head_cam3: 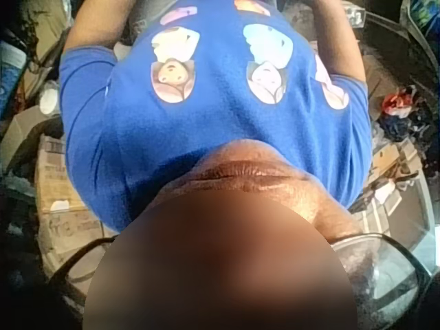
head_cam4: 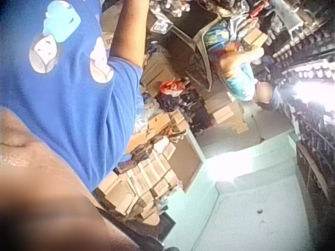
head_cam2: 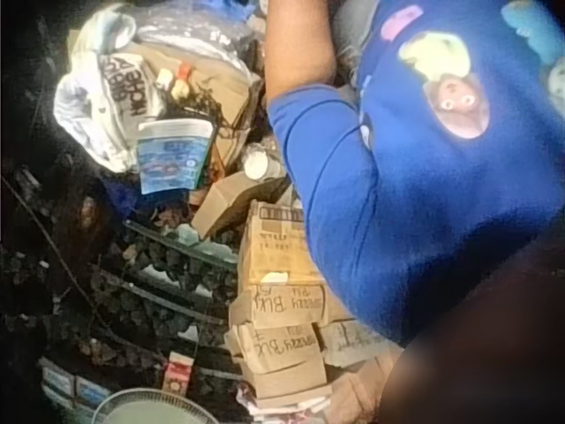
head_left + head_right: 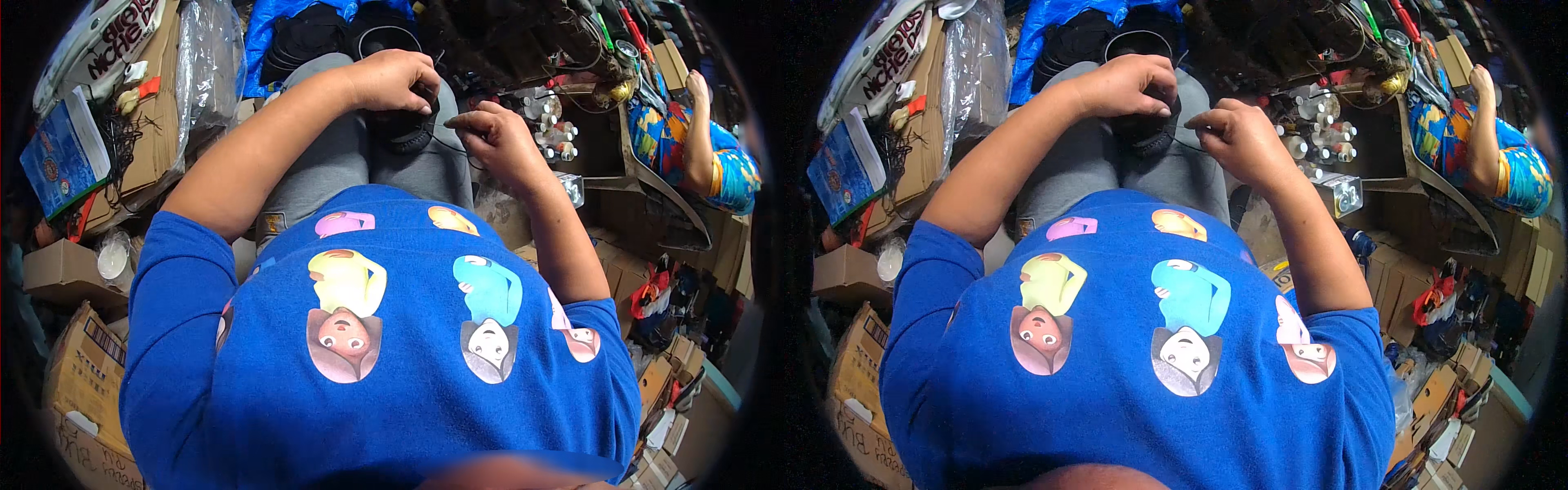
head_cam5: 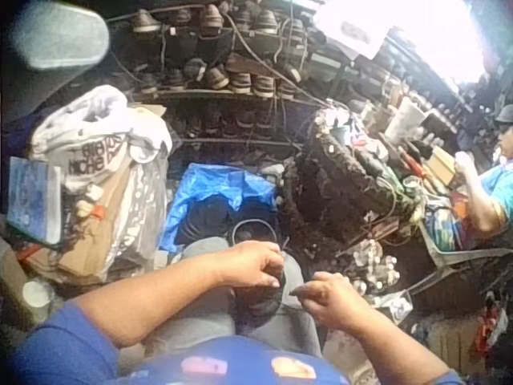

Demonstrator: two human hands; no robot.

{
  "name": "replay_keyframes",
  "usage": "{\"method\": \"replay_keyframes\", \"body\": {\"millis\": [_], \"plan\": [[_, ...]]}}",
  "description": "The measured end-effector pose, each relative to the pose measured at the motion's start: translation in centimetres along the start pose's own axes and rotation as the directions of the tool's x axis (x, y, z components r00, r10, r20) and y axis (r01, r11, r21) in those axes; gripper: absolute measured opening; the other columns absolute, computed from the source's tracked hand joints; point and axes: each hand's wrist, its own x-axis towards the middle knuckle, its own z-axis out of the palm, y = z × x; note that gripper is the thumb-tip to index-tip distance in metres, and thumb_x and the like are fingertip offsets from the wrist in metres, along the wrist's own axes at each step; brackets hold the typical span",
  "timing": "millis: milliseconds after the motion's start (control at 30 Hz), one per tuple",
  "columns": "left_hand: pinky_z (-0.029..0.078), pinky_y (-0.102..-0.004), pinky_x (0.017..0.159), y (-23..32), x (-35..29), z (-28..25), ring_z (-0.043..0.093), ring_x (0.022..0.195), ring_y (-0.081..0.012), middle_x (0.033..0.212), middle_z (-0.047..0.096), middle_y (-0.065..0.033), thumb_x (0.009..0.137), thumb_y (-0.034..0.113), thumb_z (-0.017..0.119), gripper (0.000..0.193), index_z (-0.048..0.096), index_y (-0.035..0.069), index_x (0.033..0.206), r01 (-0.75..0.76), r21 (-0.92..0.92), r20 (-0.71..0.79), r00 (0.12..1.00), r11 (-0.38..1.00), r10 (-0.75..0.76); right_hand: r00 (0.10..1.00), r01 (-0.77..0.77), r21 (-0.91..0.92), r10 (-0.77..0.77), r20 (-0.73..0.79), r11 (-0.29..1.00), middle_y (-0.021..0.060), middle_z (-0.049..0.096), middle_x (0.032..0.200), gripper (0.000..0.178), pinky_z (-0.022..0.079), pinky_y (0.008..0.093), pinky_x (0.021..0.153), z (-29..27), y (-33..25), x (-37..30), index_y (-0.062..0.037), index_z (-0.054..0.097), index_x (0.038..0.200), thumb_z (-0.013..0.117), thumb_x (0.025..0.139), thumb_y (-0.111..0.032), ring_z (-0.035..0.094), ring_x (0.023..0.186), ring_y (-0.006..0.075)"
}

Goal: Hand-sewing the upper part of a black shoe using a needle and black thread.

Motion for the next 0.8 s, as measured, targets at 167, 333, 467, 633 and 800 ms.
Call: {"method": "replay_keyframes", "body": {"millis": [167,333,467,633,800], "plan": [[0.046,-0.0325,0.082,-0.8,0.8,-0.1,0.059,0.091,-0.0233,0.090,0.057,-0.0082,0.074,0.014,0.071,0.019,0.070,0.008,0.092,0.011,-0.101,0.110,0.994,0.995,0.000,1.000,-0.024,-0.034,0.024,0.000,0.999,0.0140,0.058,0.077,0.021,0.049,0.0369,0.067,-0.2,-0.6,0.2,-0.0077,0.071,0.091,0.061,0.073,-0.010,0.061,0.073,0.0301],[0.044,-0.0307,0.082,-1.5,1.2,0.0,0.055,0.088,-0.0222,0.087,0.055,-0.0074,0.073,0.009,0.067,0.025,0.072,0.011,0.097,0.072,-0.228,0.233,0.972,0.971,-0.018,0.998,-0.061,-0.071,0.061,-0.015,0.996,0.0141,0.059,0.076,0.020,0.050,0.0368,0.068,0.1,-0.8,0.1,-0.0077,0.072,0.091,0.062,0.073,-0.010,0.062,0.072,0.0302],[0.043,-0.0304,0.081,-2.0,1.2,0.3,0.054,0.086,-0.0213,0.086,0.054,-0.0066,0.072,0.008,0.066,0.027,0.072,0.011,0.098,0.070,-0.249,0.237,0.972,0.966,-0.009,0.995,-0.103,-0.029,0.102,-0.016,0.994,0.0139,0.060,0.078,0.021,0.050,0.0360,0.067,0.6,-0.7,0.0,-0.0075,0.071,0.093,0.063,0.074,-0.008,0.062,0.072,0.0288],[0.043,-0.0295,0.081,-1.7,1.4,0.3,0.053,0.086,-0.0202,0.085,0.052,-0.0058,0.072,0.009,0.066,0.026,0.072,0.011,0.097,0.069,-0.236,0.244,0.970,0.969,-0.010,0.987,-0.156,0.243,0.163,-0.012,0.958,0.0129,0.060,0.080,0.024,0.049,0.0348,0.067,1.8,1.7,-0.3,-0.0081,0.071,0.096,0.063,0.074,-0.005,0.061,0.072,0.0267],[0.043,-0.0290,0.080,-1.8,1.1,0.4,0.053,0.086,-0.0199,0.085,0.052,-0.0057,0.073,0.008,0.065,0.025,0.073,0.011,0.096,0.071,-0.249,0.226,0.974,0.966,-0.013,1.000,-0.007,-0.036,0.007,-0.003,0.999,0.0109,0.058,0.079,0.026,0.049,0.0319,0.067,1.0,0.3,0.7,-0.0088,0.071,0.097,0.064,0.073,-0.004,0.061,0.072,0.0228]]}}
